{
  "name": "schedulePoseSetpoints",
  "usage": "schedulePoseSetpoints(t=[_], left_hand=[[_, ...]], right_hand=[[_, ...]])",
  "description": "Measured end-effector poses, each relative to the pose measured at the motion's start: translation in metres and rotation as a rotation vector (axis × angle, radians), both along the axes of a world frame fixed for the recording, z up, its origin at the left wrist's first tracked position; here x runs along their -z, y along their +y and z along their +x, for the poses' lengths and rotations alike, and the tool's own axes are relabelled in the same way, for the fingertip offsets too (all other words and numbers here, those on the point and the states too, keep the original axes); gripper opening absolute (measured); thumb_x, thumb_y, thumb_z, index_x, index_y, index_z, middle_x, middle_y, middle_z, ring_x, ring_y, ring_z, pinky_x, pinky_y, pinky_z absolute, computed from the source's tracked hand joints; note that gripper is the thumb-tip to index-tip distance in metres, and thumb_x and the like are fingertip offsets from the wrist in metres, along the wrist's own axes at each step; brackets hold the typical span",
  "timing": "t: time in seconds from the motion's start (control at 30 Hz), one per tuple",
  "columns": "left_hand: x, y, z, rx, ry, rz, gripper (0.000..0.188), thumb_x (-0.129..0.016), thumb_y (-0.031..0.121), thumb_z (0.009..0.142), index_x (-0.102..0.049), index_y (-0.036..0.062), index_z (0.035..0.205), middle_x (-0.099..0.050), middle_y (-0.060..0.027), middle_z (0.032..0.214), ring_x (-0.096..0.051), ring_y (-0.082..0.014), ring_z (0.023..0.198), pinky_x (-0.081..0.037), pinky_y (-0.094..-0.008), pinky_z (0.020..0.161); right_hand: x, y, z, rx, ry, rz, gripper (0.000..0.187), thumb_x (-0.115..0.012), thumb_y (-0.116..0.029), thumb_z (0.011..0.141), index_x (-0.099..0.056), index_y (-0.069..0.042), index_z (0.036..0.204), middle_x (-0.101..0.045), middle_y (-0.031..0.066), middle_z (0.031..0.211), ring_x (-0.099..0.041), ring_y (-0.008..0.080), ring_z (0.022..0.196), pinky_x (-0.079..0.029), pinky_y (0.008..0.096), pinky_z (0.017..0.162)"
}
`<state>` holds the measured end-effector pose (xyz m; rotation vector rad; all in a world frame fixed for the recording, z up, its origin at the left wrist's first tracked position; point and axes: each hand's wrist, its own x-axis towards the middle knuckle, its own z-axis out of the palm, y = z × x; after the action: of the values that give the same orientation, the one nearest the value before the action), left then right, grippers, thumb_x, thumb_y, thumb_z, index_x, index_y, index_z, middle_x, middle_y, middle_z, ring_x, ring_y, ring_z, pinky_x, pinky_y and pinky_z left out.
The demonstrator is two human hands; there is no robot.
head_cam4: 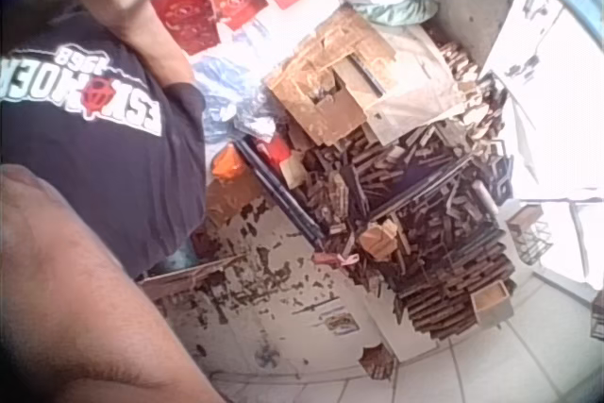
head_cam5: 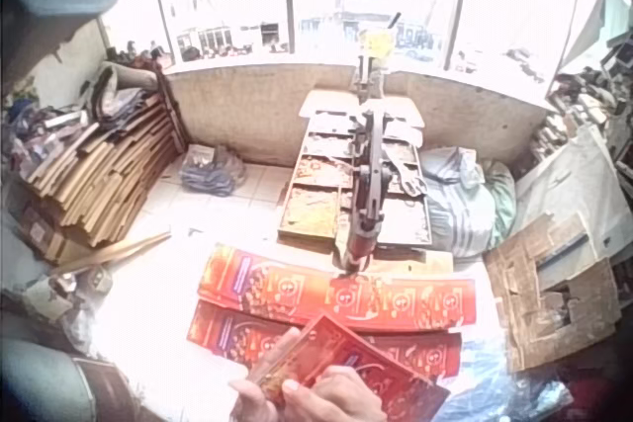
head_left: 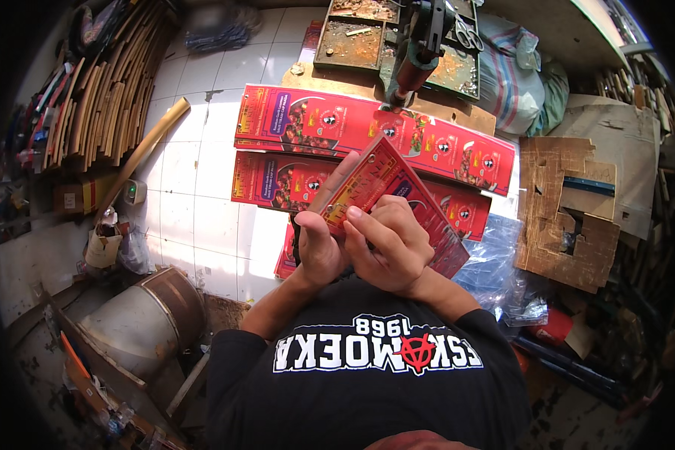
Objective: The person aligns printed cardboard sheets under a industrial stapler and presses them together to secure them.
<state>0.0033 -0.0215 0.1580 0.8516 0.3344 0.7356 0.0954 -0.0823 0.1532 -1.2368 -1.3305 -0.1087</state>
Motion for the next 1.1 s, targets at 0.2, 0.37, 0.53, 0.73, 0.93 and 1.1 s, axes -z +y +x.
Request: schedulePoseSetpoints(t=[0.2,0.37,0.53,0.73,0.93,1.1], left_hand=[[-0.0009,-0.0014,0.0004,0.011,-0.016,-0.027,0.101,-0.032,0.077,0.084,-0.025,-0.0004,0.148,-0.040,-0.0205,0.146,-0.045,-0.0292,0.131,-0.036,-0.0432,0.109],[-0.0003,-0.0015,0.0019,0.019,-0.037,-0.045,0.101,-0.031,0.076,0.084,-0.024,-0.0019,0.148,-0.040,-0.0208,0.146,-0.045,-0.0287,0.131,-0.036,-0.0424,0.110],[0.0017,-0.0011,0.0011,0.040,-0.079,-0.070,0.100,-0.030,0.075,0.085,-0.024,-0.0027,0.148,-0.040,-0.0212,0.145,-0.045,-0.0285,0.130,-0.037,-0.0420,0.109],[0.0023,-0.0010,0.0019,0.039,-0.069,-0.076,0.100,-0.030,0.075,0.085,-0.024,-0.0025,0.148,-0.042,-0.0214,0.144,-0.047,-0.0288,0.129,-0.037,-0.0421,0.109],[0.0023,-0.0008,0.0021,0.031,-0.028,-0.047,0.101,-0.031,0.076,0.085,-0.024,-0.0021,0.148,-0.042,-0.0209,0.144,-0.047,-0.0287,0.129,-0.037,-0.0419,0.109],[0.0016,-0.0022,0.0033,0.005,-0.008,-0.059,0.102,-0.032,0.077,0.084,-0.024,-0.0015,0.149,-0.041,-0.0207,0.145,-0.045,-0.0288,0.131,-0.036,-0.0420,0.109]], right_hand=[[0.0007,-0.0002,-0.0021,0.018,0.001,0.013,0.035,-0.071,0.012,0.072,-0.065,0.004,0.105,-0.059,0.0069,0.071,-0.054,0.0158,0.057,-0.048,0.0331,0.058],[0.0027,0.0000,-0.0010,0.005,0.032,0.034,0.033,-0.072,0.010,0.075,-0.064,0.004,0.107,-0.061,0.0083,0.072,-0.055,0.0164,0.058,-0.048,0.0338,0.059],[0.0024,-0.0022,0.0009,-0.015,0.054,0.031,0.033,-0.072,0.009,0.076,-0.063,0.004,0.108,-0.062,0.0092,0.074,-0.056,0.0182,0.059,-0.048,0.0345,0.059],[-0.0001,-0.0030,0.0023,-0.028,0.056,0.006,0.034,-0.071,0.010,0.075,-0.064,0.004,0.107,-0.061,0.0094,0.075,-0.055,0.0182,0.059,-0.048,0.0342,0.059],[0.0009,-0.0027,0.0005,-0.001,-0.003,0.011,0.034,-0.070,0.012,0.073,-0.064,0.004,0.105,-0.060,0.0082,0.073,-0.055,0.0170,0.058,-0.049,0.0345,0.058],[0.0093,0.0043,-0.0034,0.064,-0.016,0.092,0.037,-0.071,0.010,0.067,-0.066,0.004,0.104,-0.055,0.0048,0.070,-0.053,0.0174,0.056,-0.049,0.0326,0.057]])
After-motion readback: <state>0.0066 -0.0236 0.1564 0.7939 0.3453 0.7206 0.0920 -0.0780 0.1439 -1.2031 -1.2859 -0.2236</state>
